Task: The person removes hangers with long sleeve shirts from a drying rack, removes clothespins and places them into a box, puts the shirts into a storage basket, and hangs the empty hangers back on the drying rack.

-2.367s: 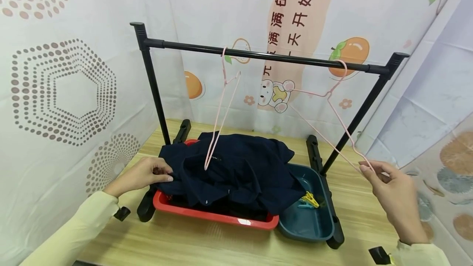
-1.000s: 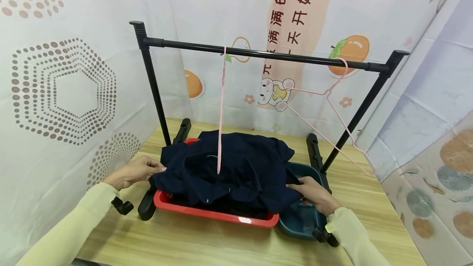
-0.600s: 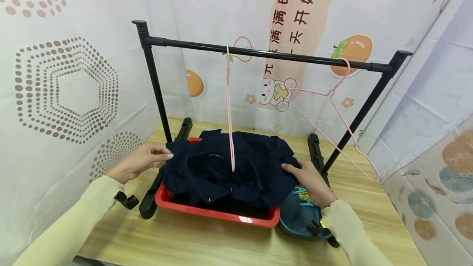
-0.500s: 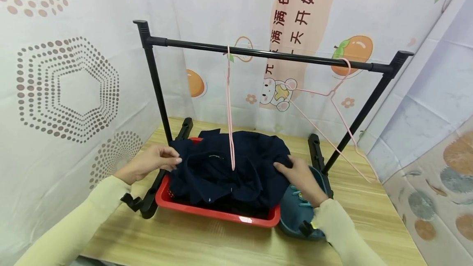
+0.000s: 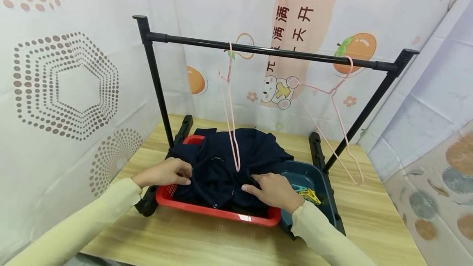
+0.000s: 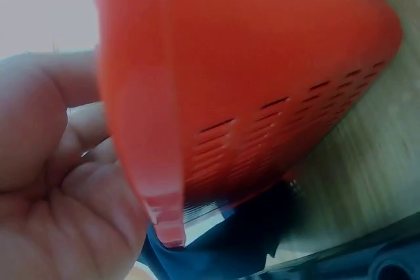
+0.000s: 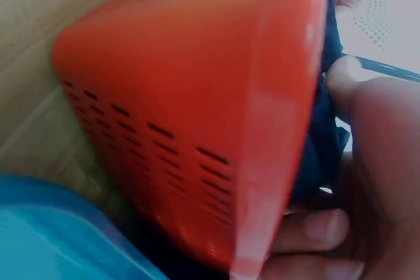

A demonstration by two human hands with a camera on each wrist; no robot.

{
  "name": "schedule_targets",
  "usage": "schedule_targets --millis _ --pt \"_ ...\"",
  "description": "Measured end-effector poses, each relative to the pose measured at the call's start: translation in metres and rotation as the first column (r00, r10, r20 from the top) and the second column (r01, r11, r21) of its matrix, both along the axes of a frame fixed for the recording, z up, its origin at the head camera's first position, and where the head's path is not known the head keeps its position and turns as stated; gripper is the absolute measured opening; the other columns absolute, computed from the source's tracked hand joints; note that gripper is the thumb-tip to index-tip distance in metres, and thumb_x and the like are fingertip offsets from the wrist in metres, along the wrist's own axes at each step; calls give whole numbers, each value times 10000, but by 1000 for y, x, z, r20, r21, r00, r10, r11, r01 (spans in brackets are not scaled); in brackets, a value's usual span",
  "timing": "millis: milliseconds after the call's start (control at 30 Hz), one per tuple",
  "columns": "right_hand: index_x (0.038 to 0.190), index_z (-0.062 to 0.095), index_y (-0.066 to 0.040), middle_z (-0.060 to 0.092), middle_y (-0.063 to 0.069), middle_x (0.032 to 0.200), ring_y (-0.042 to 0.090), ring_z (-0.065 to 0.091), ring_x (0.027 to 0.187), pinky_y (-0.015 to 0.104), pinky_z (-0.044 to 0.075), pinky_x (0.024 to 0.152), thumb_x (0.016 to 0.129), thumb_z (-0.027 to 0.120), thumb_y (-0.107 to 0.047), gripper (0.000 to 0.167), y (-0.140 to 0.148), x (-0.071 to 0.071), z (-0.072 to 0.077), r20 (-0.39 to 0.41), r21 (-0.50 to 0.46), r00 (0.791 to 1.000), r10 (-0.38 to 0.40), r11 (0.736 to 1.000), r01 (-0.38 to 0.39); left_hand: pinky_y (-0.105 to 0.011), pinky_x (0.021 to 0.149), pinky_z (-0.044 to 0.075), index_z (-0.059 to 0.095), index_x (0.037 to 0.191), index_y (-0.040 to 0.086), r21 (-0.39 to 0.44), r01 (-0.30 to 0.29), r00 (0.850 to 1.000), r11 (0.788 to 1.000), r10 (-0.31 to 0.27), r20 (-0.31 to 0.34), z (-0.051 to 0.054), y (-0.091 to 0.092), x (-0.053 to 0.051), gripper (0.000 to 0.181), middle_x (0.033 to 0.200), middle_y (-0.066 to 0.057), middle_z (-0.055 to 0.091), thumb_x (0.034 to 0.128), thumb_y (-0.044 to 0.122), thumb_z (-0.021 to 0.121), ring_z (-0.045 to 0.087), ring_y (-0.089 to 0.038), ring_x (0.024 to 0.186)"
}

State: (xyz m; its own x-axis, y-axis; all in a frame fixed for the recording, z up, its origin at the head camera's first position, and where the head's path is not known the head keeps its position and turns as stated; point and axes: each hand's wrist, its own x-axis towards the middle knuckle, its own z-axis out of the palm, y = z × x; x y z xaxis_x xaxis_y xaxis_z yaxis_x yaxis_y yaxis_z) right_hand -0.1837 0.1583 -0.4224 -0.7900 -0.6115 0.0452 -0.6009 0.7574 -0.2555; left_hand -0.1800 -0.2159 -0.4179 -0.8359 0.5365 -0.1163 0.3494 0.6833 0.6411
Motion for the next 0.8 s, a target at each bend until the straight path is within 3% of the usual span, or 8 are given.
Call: schedule_targets --millis 100,233,367,467,533,633,700,800 --pt "1368 670 -80 713 96 1256 271 686 1125 518 520 975 1066 450 -555 604 1 0 2 4 40 1000 0 999 0 -368 859 574 753 1054 134 -62 66 998 996 -67 -18 3 -1 -2 100 1038 11 736 961 105 729 702 -136 962" --pt "1223 732 -91 704 53 1199 260 671 1069 501 516 951 1103 363 -522 580 7 1 9 73 -21 993 -92 995 94 -322 777 594 757 1097 51 49 74 995 996 -71 -65 4 -11 -3 166 1037 -55 741 959 -11 689 725 -134 862" --pt "1040 754 -144 616 28 995 196 569 827 407 471 740 1108 346 -520 559 26 -8 20 142 -242 966 -214 939 243 -297 667 573 763 1006 88 201 -85 978 976 120 -168 8 -30 -9 100 911 -13 719 923 32 758 679 -129 724" --pt "1104 738 -103 615 127 1011 244 555 843 394 439 741 1107 348 -521 572 44 -21 27 233 -364 930 -284 861 354 -337 630 526 725 951 129 203 -274 928 940 314 -200 9 -49 -17 87 843 3 675 946 203 771 619 -161 707" --pt "1151 693 -64 622 155 999 254 548 827 391 432 743 1103 370 -518 560 53 -29 28 311 -383 893 -326 817 432 -384 601 528 691 987 91 193 -382 900 904 411 -144 6 -61 -22 214 835 -65 662 986 303 723 614 -199 670" --pt "1189 623 -2 608 145 902 209 465 646 341 405 629 1087 418 -532 577 63 -42 21 460 -358 817 -349 769 530 -445 593 565 629 1188 -12 161 -491 870 856 490 48 -1 -76 -26 493 868 -166 663 1045 458 586 636 -247 621" --pt "1171 609 22 630 114 856 161 399 545 303 374 546 1060 444 -586 640 68 -48 14 538 -316 765 -354 757 572 -486 615 587 552 1323 -79 171 -517 852 838 486 196 -7 -81 -28 642 890 -220 665 1057 506 531 663 -288 610" --pt "1093 621 19 653 110 798 132 347 477 291 343 486 1007 474 -673 713 72 -56 2 608 -270 705 -365 740 616 -462 665 600 538 1354 -108 194 -507 841 840 434 322 -15 -82 -31 695 872 -209 659 1062 522 505 680 -274 640"
